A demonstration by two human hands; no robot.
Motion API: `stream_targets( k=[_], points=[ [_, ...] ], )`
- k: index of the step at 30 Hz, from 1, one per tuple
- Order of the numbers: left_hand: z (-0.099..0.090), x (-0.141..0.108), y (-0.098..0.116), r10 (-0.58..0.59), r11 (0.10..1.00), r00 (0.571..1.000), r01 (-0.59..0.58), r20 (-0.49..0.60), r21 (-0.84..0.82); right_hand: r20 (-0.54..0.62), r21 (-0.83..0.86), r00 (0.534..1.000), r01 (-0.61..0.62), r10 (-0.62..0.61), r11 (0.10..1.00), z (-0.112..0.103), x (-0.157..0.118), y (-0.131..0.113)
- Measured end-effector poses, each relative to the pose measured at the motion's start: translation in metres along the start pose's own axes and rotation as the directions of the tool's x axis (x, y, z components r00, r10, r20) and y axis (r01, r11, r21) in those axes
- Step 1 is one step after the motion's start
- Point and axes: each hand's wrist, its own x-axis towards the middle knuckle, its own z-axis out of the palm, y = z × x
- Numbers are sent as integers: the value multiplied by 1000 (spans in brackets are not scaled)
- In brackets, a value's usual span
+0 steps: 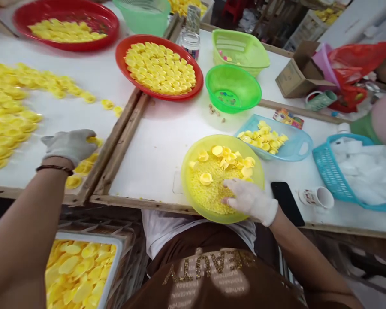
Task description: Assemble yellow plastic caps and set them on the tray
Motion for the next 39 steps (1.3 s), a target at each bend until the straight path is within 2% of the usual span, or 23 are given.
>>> stream_targets(
  k=[1, 3, 5, 6, 8, 11, 14, 16, 20, 24, 26, 29, 32, 34, 36, 39],
  points=[
    [5, 1, -8, -29, 996, 999, 30, -17, 78, 52, -27, 998, -19, 20, 999, 2, -4, -3],
    [12, 4, -18, -126, 956, 991, 133, -45, 261, 86, -42, 996, -22, 25, 999, 9, -4, -8],
    [19, 5, -10, -134, 925, 990, 143, -51, 353, 69, 0, 997, 19, -19, 1000, 14, 0, -8],
    [23, 2, 2, -89, 936, 995, 102, -55, 336, 58, 35, 997, 54, -56, 998, 15, 3, -6],
    [33, -11, 38, 70, 978, 994, -51, -85, 201, 34, 117, 993, 110, -114, 987, 14, 7, 0],
    [56, -45, 103, 282, 958, 957, -285, -66, -40, -70, 253, 985, 171, -159, 952, 4, 11, 3],
    [80, -77, 150, 391, 913, 920, -389, -7, -125, -239, 313, 953, 259, -188, 914, -10, 21, -6],
    [92, -90, 165, 425, 900, 905, -419, 31, -124, -292, 289, 933, 294, -208, 911, -16, 31, -16],
    [99, -99, 170, 421, 906, 906, -418, 47, -74, -280, 231, 939, 269, -201, 935, -19, 37, -20],
    [96, -99, 173, 448, 894, 893, -447, 51, -24, -237, 205, 960, 198, -148, 959, -12, 18, -2],
    [97, -98, 182, 484, 873, 870, -487, 96, 14, -175, 155, 979, 133, -105, 979, -4, 7, 3],
    [105, -92, 202, 521, 833, 829, -546, 205, 93, -93, 83, 994, 70, -62, 994, 11, -2, -1],
    [114, -87, 219, 515, 811, 808, -568, 287, 143, 6, 15, 996, 89, -89, 996, 15, -2, -8],
    [113, -86, 222, 524, 816, 799, -571, 294, 96, 40, -24, 993, 112, -111, 993, 9, 1, -8],
    [105, -88, 218, 523, 839, 815, -544, 252, 19, -42, -85, 995, 88, -92, 992, -1, 8, -2],
    [84, -95, 201, 465, 885, 873, -464, 144, -46, -257, -255, 965, -12, -56, 967, -12, 25, 13]
  ],
)
